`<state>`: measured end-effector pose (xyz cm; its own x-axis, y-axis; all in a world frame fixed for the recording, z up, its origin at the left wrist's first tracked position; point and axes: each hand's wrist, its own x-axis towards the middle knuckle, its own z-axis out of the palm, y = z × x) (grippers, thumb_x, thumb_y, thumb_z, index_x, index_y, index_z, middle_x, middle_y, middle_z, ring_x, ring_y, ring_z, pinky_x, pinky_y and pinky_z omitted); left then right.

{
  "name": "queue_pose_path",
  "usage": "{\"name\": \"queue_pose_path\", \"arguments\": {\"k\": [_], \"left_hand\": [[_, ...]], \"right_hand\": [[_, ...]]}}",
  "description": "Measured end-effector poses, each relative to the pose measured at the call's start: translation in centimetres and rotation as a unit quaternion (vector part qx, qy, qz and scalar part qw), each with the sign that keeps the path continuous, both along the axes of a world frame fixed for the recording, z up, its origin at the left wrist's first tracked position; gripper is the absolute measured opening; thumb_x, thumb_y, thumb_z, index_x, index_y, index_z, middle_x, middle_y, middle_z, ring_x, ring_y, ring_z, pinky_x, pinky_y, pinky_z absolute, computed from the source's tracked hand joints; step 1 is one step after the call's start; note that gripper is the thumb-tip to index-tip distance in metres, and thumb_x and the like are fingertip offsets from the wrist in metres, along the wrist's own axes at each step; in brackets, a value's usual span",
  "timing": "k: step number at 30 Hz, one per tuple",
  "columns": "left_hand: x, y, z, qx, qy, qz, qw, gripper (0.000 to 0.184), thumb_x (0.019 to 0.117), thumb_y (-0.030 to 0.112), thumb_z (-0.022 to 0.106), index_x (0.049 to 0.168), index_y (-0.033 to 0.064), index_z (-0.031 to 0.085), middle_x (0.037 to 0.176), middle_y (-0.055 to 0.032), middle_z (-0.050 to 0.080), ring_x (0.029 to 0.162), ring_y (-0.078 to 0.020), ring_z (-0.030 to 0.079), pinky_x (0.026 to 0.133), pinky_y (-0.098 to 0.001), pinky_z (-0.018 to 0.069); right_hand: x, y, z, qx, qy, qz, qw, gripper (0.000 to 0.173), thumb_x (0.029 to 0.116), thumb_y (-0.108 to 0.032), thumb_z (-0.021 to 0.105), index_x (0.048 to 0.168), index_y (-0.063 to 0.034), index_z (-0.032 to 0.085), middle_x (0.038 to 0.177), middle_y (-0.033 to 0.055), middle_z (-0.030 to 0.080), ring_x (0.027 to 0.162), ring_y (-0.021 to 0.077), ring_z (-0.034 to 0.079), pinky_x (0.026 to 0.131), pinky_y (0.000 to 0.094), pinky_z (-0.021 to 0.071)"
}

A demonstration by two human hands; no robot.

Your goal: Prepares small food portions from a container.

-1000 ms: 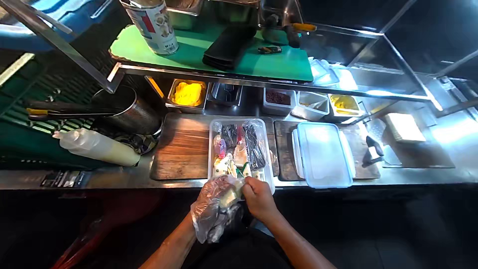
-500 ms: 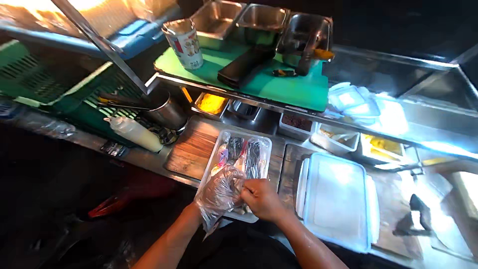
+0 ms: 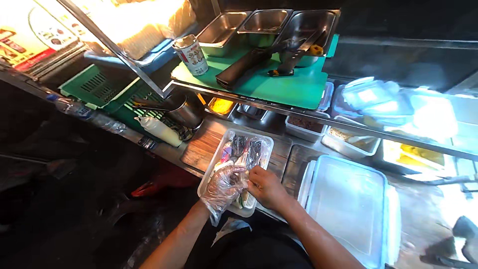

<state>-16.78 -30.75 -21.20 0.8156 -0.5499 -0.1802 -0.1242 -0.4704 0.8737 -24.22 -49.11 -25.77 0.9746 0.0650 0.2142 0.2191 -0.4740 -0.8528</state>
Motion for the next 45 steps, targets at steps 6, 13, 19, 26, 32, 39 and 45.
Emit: {"name": "queue_pose_path", "arguments": {"k": [6,13,19,26,32,39,45], "left_hand": [[1.3,0.7,-2.5,0.066,-0.204,-0.089,0.973,0.027,0.0788,0.019,0.079,0.104,0.0104,0.078,0.103,-0.0049,0.075,0.097,-0.0127,0.070,0.092,-0.0343,0.0574],[4.6,1.4,-3.5,0.016,-0.051,-0.078,0.996,0.014,0.0801,0.018,0.079,0.092,0.0114,0.076,0.091,0.0011,0.072,0.087,-0.0054,0.066,0.085,-0.0277,0.0559],[7.7,4.2,-6.0,-0.118,0.132,-0.114,0.978,0.016,0.0777,0.000,0.078,0.092,0.0056,0.072,0.091,-0.0007,0.071,0.083,-0.0078,0.067,0.078,-0.0253,0.0572],[9.7,5.3,-7.2,-0.158,0.240,-0.169,0.943,0.021,0.0806,-0.003,0.078,0.094,0.0065,0.065,0.085,-0.0047,0.067,0.070,-0.0135,0.063,0.062,-0.0278,0.0545],[9.1,5.2,-8.2,-0.220,0.273,-0.121,0.929,0.020,0.0854,-0.004,0.071,0.095,0.0079,0.059,0.087,-0.0061,0.065,0.077,-0.0155,0.064,0.066,-0.0301,0.0562],[8.4,4.9,-7.8,-0.167,0.219,-0.046,0.960,0.021,0.0893,0.001,0.073,0.100,0.0082,0.057,0.089,-0.0084,0.067,0.074,-0.0190,0.064,0.061,-0.0339,0.0551],[7.6,4.9,-6.6,-0.169,0.291,-0.002,0.942,0.019,0.0930,0.001,0.069,0.106,0.0070,0.056,0.093,-0.0110,0.067,0.067,-0.0194,0.063,0.054,-0.0317,0.0538]], "right_hand": [[0.6,1.2,0.4,0.026,0.100,0.043,0.994,0.034,0.1040,-0.025,0.050,0.084,-0.0014,0.065,0.090,0.0105,0.062,0.084,0.0197,0.063,0.076,0.0396,0.0546],[2.3,6.6,-0.1,0.012,0.104,-0.187,0.977,0.032,0.0977,-0.023,0.056,0.074,-0.0047,0.066,0.078,0.0058,0.063,0.072,0.0162,0.064,0.068,0.0371,0.0552],[2.9,10.0,-1.7,-0.052,0.073,-0.281,0.956,0.031,0.0927,-0.019,0.061,0.065,-0.0049,0.058,0.070,0.0057,0.059,0.062,0.0148,0.060,0.059,0.0335,0.0530],[2.6,12.5,-2.6,-0.109,0.005,-0.326,0.939,0.022,0.0868,-0.009,0.068,0.067,-0.0067,0.059,0.070,0.0029,0.059,0.059,0.0100,0.058,0.052,0.0268,0.0531],[2.8,12.7,-2.0,-0.076,0.096,-0.362,0.924,0.010,0.0871,-0.005,0.068,0.096,-0.0028,0.066,0.077,0.0062,0.065,0.062,0.0146,0.063,0.057,0.0336,0.0581],[3.0,12.1,-0.7,-0.016,0.290,-0.304,0.908,0.038,0.1006,-0.019,0.060,0.138,-0.0126,0.065,0.122,0.0092,0.068,0.106,0.0203,0.067,0.094,0.0435,0.0567],[2.7,11.6,-0.6,0.041,0.282,-0.287,0.915,0.040,0.1001,-0.015,0.060,0.139,-0.0138,0.065,0.119,0.0091,0.070,0.101,0.0188,0.069,0.090,0.0411,0.0580]]}}
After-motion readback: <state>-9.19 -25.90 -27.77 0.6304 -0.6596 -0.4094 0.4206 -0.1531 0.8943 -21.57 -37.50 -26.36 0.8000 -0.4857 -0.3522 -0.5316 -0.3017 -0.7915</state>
